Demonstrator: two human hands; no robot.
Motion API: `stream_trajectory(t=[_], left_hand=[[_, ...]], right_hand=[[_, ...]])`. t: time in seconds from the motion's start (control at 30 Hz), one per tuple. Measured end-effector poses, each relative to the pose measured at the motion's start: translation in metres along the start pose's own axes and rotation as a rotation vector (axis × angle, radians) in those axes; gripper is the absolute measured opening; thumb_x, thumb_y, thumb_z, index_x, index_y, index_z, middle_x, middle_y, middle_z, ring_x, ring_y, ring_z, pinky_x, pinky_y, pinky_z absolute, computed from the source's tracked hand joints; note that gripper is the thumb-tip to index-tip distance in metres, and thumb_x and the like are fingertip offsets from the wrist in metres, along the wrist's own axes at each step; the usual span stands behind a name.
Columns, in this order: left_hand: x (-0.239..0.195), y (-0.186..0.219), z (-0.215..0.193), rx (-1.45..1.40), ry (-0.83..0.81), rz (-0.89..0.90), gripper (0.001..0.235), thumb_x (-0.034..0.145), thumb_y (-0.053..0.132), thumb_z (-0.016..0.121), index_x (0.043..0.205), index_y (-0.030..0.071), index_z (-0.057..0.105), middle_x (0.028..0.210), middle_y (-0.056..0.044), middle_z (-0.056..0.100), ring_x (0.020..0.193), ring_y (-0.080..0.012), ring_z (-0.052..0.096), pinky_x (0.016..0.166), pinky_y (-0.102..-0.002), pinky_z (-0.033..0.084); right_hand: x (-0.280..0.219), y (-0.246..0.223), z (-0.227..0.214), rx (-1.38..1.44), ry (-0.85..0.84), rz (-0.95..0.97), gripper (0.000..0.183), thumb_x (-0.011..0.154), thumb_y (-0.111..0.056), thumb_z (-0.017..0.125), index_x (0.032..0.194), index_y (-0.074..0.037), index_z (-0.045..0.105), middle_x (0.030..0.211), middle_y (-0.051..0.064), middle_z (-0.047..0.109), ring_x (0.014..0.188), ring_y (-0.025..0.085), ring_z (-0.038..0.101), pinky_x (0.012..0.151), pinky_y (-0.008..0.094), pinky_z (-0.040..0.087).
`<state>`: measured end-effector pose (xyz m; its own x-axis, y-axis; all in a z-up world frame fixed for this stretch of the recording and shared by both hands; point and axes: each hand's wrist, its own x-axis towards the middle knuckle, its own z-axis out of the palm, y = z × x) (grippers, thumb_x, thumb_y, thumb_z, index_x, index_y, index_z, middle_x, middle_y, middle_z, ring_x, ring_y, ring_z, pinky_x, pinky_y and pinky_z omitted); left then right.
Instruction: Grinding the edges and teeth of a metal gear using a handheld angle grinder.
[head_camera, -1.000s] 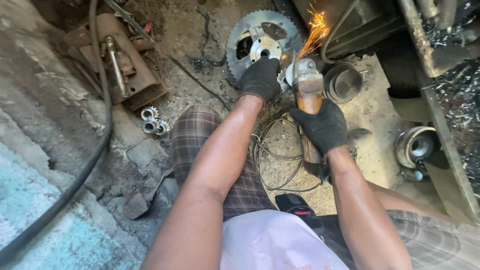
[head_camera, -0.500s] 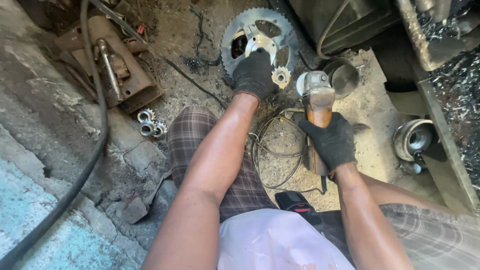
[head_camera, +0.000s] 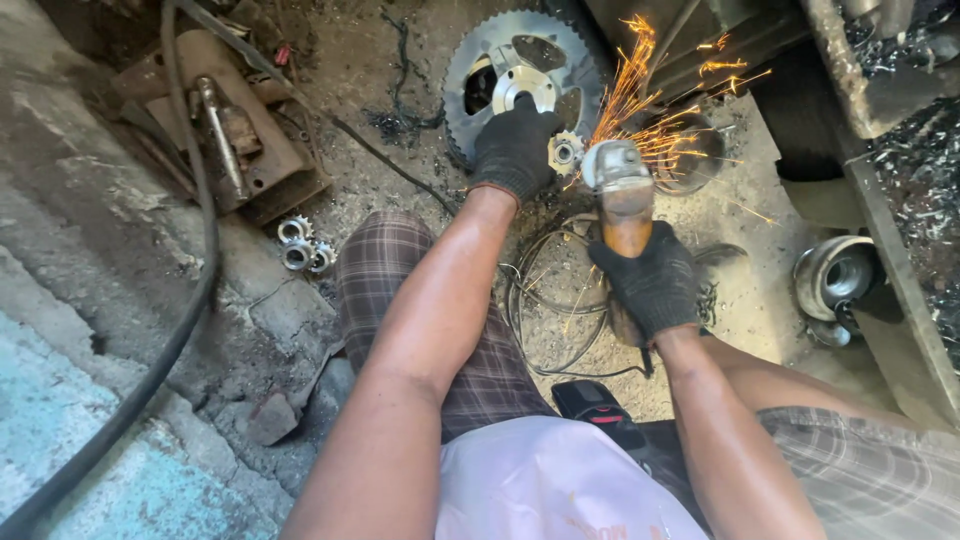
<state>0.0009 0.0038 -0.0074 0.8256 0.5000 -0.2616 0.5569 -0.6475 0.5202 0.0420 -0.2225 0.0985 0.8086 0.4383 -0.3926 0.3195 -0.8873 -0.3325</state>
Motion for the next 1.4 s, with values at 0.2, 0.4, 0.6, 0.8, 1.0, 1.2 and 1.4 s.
stream_trajectory(t=[0.2, 0.4, 0.6, 0.8, 1.0, 1.2, 1.4], left_hand=[[0.005, -0.001, 0.021, 0.107, 0.073, 0.118, 0.047, 0.098, 0.027, 0.055, 0.144, 0.035, 0.052, 0.113, -0.025, 0.064, 0.082, -0.0489, 0.069, 0.064, -0.056, 0.053], [-0.016, 0.013, -0.020, -0.005, -0.046, 0.081, 0.046, 0.069, 0.038, 0.090, 0.106, 0.017, 0.074, 0.114, -0.017, 0.066, 0.093, -0.0410, 0.070, 0.079, -0.052, 0.058], [0.023, -0.024, 0.033, -0.217, 0.072, 0.021, 0.047, 0.092, 0.051, 0.051, 0.082, 0.014, 0.076, 0.085, -0.022, 0.069, 0.079, -0.0472, 0.065, 0.064, -0.055, 0.044], [-0.009, 0.021, -0.036, -1.178, 0.074, -0.041, 0.024, 0.099, 0.021, 0.065, 0.076, 0.016, 0.060, 0.071, 0.002, 0.062, 0.066, -0.0074, 0.059, 0.059, -0.025, 0.048], [-0.035, 0.066, -0.085, -1.770, 0.015, -0.025, 0.026, 0.094, 0.007, 0.066, 0.118, -0.004, 0.067, 0.093, -0.024, 0.075, 0.079, -0.0244, 0.074, 0.076, -0.037, 0.064], [-0.038, 0.051, -0.084, -1.850, 0.103, 0.261, 0.049, 0.088, -0.003, 0.072, 0.134, -0.003, 0.058, 0.116, -0.022, 0.072, 0.100, -0.0324, 0.075, 0.091, -0.043, 0.064], [-0.041, 0.052, -0.092, -2.061, 0.135, 0.387, 0.066, 0.085, -0.012, 0.077, 0.144, 0.002, 0.051, 0.111, -0.020, 0.074, 0.097, -0.0349, 0.076, 0.081, -0.042, 0.064]], right_hand=[[-0.022, -0.031, -0.059, 0.148, -0.045, 0.108, 0.035, 0.076, -0.038, 0.082, 0.092, -0.009, 0.074, 0.078, 0.010, 0.074, 0.064, 0.019, 0.064, 0.057, 0.038, 0.046], [-0.061, -0.068, -0.156, 0.081, -0.133, 0.198, 0.036, 0.085, -0.035, 0.078, 0.111, -0.012, 0.068, 0.093, 0.010, 0.076, 0.073, 0.025, 0.067, 0.065, 0.041, 0.051], [-0.078, -0.058, -0.191, 0.064, -0.035, 0.143, 0.053, 0.072, -0.032, 0.081, 0.117, -0.008, 0.070, 0.106, 0.013, 0.075, 0.093, 0.027, 0.068, 0.079, 0.046, 0.050], [-0.061, -0.015, -0.175, 0.029, -0.090, 0.220, 0.054, 0.071, -0.041, 0.083, 0.111, -0.007, 0.070, 0.095, 0.015, 0.077, 0.081, 0.028, 0.067, 0.071, 0.047, 0.048], [-0.058, -0.008, -0.173, -0.103, -0.109, 0.286, 0.067, 0.071, -0.052, 0.080, 0.114, -0.002, 0.069, 0.109, 0.025, 0.075, 0.101, 0.045, 0.070, 0.081, 0.054, 0.052], [-0.066, -0.023, -0.175, -0.073, -0.183, 0.378, 0.072, 0.072, -0.048, 0.080, 0.131, -0.007, 0.068, 0.122, 0.020, 0.076, 0.112, 0.038, 0.070, 0.093, 0.051, 0.052], [-0.062, -0.001, -0.162, -0.161, -0.144, 0.302, 0.077, 0.069, -0.050, 0.083, 0.129, -0.003, 0.071, 0.117, 0.026, 0.075, 0.108, 0.044, 0.069, 0.091, 0.053, 0.051]])
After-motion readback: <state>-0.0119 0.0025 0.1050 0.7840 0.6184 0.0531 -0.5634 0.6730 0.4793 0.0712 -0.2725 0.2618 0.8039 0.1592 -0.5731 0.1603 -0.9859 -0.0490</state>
